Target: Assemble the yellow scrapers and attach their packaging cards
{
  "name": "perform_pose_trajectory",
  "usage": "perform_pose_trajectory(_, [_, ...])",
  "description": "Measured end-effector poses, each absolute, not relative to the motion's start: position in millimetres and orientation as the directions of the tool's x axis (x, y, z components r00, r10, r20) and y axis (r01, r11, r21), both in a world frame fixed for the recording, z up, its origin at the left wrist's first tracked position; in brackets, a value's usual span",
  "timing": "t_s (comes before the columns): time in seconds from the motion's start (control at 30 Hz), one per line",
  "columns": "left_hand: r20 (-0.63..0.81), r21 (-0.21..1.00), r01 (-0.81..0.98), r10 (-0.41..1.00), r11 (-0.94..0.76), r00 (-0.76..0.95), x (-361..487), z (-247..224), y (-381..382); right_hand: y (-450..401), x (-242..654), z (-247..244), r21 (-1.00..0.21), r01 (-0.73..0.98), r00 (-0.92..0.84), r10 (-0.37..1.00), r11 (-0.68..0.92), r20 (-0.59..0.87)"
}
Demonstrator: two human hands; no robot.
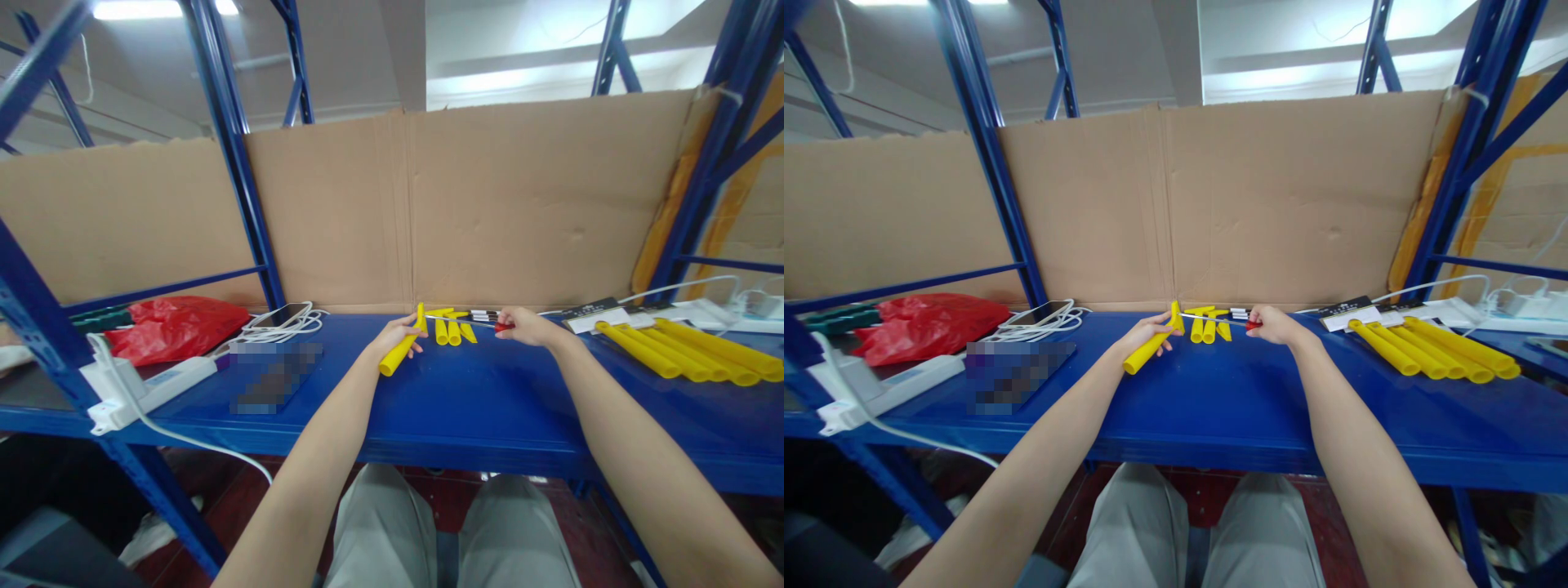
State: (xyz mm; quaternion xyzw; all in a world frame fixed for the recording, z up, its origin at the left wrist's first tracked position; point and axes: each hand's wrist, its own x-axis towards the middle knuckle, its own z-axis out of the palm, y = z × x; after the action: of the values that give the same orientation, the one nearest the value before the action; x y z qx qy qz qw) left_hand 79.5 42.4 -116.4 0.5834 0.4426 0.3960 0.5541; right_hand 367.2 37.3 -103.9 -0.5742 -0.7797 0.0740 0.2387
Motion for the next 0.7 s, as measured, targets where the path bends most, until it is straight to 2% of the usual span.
perform_pose_trajectory(0.3, [-0.025,0.996,0.094,0.957,-0.003,0.288,80.7,-115.3,39.9,36.4,366.9,-103.6,-0.398,0.852,-0.239,0.929,0.341,0.283])
perform_pose_trajectory(0.53, [-0.033,0.992,0.124,0.95,-0.006,0.311,82.8,-114.7,39.2,29.9,364.8,-101.8,-0.544,0.774,-0.273,0.946,0.324,0.176])
perform_pose_trajectory(0.7, [-0.031,0.994,0.109,0.95,-0.003,0.309,83.3,-115.2,40.3,29.3,365.1,-101.4,-0.551,0.769,-0.264,0.946,0.325,0.19])
